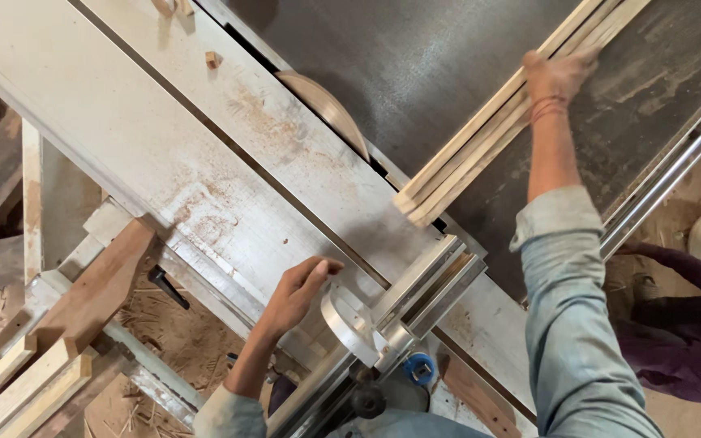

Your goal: The person repeatedly picks up thin wooden planks from a pile, aligns them against a fence on a table saw, and pushes them through the spinning blade to cut them to length. The cut pieces are placed on the saw table and later stacked.

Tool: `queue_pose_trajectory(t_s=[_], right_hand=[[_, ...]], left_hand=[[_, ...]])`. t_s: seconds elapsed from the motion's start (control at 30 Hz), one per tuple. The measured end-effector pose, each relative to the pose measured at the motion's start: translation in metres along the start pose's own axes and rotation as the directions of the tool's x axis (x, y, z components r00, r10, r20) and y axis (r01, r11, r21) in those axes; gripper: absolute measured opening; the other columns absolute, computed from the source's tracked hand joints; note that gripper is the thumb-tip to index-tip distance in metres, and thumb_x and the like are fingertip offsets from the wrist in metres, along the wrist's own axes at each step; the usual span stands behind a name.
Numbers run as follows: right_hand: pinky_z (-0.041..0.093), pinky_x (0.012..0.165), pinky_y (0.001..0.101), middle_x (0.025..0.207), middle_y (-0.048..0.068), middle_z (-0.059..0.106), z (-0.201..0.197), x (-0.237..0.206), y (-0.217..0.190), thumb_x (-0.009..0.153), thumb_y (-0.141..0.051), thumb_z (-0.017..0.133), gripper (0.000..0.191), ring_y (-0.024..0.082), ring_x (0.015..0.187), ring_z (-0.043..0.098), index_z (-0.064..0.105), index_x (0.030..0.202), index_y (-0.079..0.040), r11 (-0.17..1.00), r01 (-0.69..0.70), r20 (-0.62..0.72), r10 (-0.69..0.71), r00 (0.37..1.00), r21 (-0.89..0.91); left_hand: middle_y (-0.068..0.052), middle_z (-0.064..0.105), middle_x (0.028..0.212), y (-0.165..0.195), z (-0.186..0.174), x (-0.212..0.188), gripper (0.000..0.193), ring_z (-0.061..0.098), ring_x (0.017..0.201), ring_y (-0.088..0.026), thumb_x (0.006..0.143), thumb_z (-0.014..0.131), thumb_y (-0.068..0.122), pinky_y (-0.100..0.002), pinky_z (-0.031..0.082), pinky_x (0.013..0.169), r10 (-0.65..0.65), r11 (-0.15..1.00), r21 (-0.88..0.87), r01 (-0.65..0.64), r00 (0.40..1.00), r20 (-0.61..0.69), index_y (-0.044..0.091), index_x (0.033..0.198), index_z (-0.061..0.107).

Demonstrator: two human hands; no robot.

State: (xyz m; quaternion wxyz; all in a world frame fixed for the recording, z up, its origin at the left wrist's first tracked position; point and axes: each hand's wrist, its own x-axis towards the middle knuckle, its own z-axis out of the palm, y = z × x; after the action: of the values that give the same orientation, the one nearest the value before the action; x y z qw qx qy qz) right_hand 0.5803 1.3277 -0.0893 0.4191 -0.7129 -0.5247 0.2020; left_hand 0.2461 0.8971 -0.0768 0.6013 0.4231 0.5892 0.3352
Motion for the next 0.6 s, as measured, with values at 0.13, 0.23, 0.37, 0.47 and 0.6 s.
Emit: queue_pose_trajectory(t_s=[0.13,0.23,0.37,0.47,0.6], right_hand=[[0.025,0.128,0.0461,0.158,0.042,0.016,-0.007,-0.063,-0.007,0.077,-0.022,0.086,0.12,0.052,0.15,0.026,0.003,0.155,0.016,0.998,0.059,0.025,-0.059,0.998,0.006],[0.024,0.128,0.0494,0.157,0.045,0.014,-0.02,-0.113,-0.017,0.082,-0.023,0.085,0.114,0.057,0.15,0.022,0.007,0.157,0.014,0.988,0.084,0.059,-0.077,0.995,-0.128],[0.028,0.126,0.0504,0.155,0.045,0.016,-0.036,-0.159,-0.038,0.081,-0.023,0.082,0.112,0.059,0.147,0.025,0.008,0.158,0.011,0.983,0.03,0.072,-0.017,0.997,-0.183],[0.029,0.126,0.0504,0.155,0.046,0.014,-0.044,-0.178,-0.052,0.08,-0.023,0.081,0.113,0.06,0.147,0.024,0.007,0.158,0.011,0.986,0.0,0.071,0.012,0.997,-0.168],[0.028,0.125,0.0508,0.155,0.048,0.01,-0.043,-0.191,-0.059,0.081,-0.022,0.082,0.113,0.062,0.148,0.019,0.006,0.158,0.011,0.988,-0.003,0.088,0.017,0.996,-0.153]], left_hand=[[-0.011,0.073,0.122,0.011,0.0,0.017,0.048,0.065,0.116,-0.024,0.106,0.045,0.041,-0.039,0.051,0.101,0.067,0.997,-0.042,-0.064,0.994,0.086,0.006,0.128,0.07],[-0.012,0.074,0.119,0.019,0.005,0.035,0.048,0.067,0.113,-0.023,0.103,0.05,0.042,-0.037,0.052,0.099,0.065,0.998,-0.009,-0.064,0.979,0.194,0.006,0.129,0.068],[-0.013,0.075,0.106,0.031,0.013,0.058,0.052,0.072,0.096,-0.026,0.091,0.064,0.051,-0.038,0.056,0.087,0.029,0.92,0.377,-0.105,0.979,0.204,0.005,0.115,0.073],[-0.014,0.076,0.094,0.039,0.021,0.077,0.06,0.073,0.089,-0.03,0.079,0.074,0.061,-0.041,0.057,0.082,-0.01,0.764,0.624,-0.161,0.965,0.261,0.005,0.1,0.075],[-0.018,0.073,0.089,0.042,0.037,0.089,0.067,0.07,0.087,-0.037,0.067,0.084,0.063,-0.047,0.055,0.08,-0.016,0.596,0.757,-0.269,0.938,0.346,0.003,0.095,0.072]])
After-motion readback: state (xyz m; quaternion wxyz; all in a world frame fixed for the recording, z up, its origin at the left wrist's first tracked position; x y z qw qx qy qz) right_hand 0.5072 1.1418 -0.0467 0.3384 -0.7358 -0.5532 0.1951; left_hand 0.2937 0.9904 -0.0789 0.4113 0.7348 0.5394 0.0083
